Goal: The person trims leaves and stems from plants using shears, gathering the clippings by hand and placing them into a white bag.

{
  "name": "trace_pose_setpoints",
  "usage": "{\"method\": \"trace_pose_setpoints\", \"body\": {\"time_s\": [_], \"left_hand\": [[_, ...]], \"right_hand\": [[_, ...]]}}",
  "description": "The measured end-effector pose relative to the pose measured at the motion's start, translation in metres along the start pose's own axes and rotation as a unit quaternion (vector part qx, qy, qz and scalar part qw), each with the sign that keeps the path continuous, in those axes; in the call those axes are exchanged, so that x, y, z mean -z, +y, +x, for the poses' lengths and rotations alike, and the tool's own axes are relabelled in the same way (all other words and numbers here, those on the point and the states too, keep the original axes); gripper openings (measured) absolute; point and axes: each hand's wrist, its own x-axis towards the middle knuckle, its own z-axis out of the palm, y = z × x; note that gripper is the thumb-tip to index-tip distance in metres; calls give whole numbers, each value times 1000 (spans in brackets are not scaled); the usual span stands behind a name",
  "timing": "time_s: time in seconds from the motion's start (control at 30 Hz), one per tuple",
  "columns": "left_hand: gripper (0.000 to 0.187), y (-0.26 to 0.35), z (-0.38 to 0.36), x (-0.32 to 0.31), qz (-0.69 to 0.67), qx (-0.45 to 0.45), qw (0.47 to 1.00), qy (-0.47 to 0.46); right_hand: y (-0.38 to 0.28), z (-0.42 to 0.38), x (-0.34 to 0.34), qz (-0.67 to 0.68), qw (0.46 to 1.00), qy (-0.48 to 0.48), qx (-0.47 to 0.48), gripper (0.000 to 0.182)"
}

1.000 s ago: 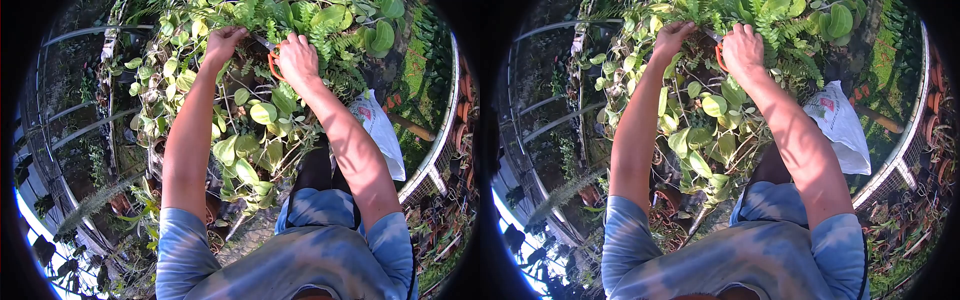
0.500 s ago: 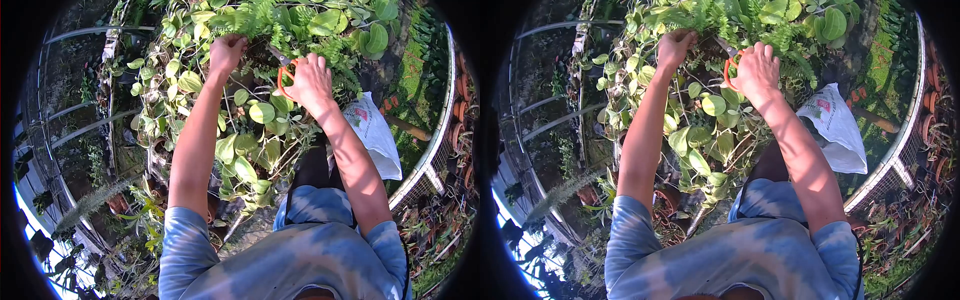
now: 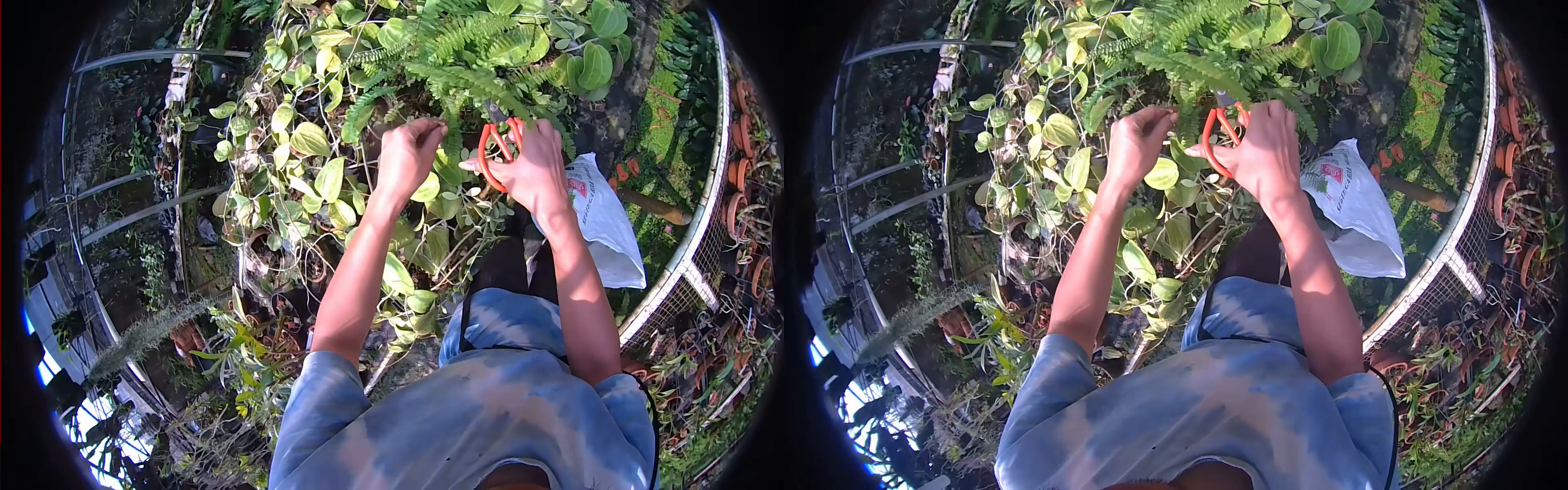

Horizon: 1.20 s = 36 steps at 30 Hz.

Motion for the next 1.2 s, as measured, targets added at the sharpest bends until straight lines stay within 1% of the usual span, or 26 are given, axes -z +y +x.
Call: {"method": "trace_pose_setpoints", "body": {"time_s": [0.03,0.1,0.13,0.17,0.23,0.27,0.3,0.37,0.4,0.43,0.5,0.6,0.67,0.73,0.83,0.87,0.97,1.0,1.03,1.1,1.13,1.17,1.2], "left_hand": [[20,16,-13,3,6,26,999,-26],[20,26,-38,-3,-28,-6,999,-21],[18,36,-52,-10,-74,-40,996,13],[18,39,-65,-17,-74,-32,997,8],[24,52,-91,-32,-151,51,985,-60],[25,63,-104,-42,-164,37,984,-62],[26,69,-117,-55,-206,52,973,-89],[27,79,-135,-87,-280,47,941,-183],[28,67,-145,-117,-317,67,918,-230],[25,75,-152,-134,-277,44,927,-250],[24,63,-155,-182,-127,-41,934,-332],[24,43,-155,-248,-27,-66,919,-387],[24,34,-149,-283,52,-79,905,-415],[23,30,-148,-308,61,-81,903,-417],[23,23,-140,-344,105,-98,902,-407],[24,19,-142,-353,124,-103,901,-403],[26,14,-150,-375,96,-94,893,-430],[29,15,-154,-386,81,-54,900,-425],[34,31,-161,-378,100,-59,921,-371],[42,46,-162,-378,115,-3,923,-368],[42,47,-165,-376,73,17,944,-320],[42,47,-167,-374,37,-12,973,-228],[39,54,-165,-358,-30,20,978,-208]], "right_hand": [[4,-11,5,36,999,12,13,83],[21,-34,10,107,993,39,39,80],[30,-45,12,97,989,83,69,77],[42,-57,22,103,988,72,88,76],[58,-80,43,157,987,20,20,75],[69,-95,51,163,986,18,15,68],[90,-110,51,313,950,10,-22,57],[125,-139,62,325,945,38,-8,47],[135,-156,72,319,945,51,-44,44],[152,-172,74,314,942,65,-102,40],[170,-204,81,389,893,117,-193,39],[199,-243,86,329,902,131,-246,27],[204,-259,88,360,887,148,-250,25],[204,-270,94,375,879,148,-254,25],[214,-283,94,335,901,131,-244,26],[212,-287,97,331,900,121,-256,29],[220,-290,94,313,914,123,-225,44],[220,-288,95,318,915,115,-221,45],[226,-286,92,321,920,113,-194,42],[218,-278,96,367,902,89,-211,39],[219,-272,97,333,920,79,-188,35],[218,-266,95,336,922,63,-179,35],[216,-257,96,337,924,51,-172,34]]}}
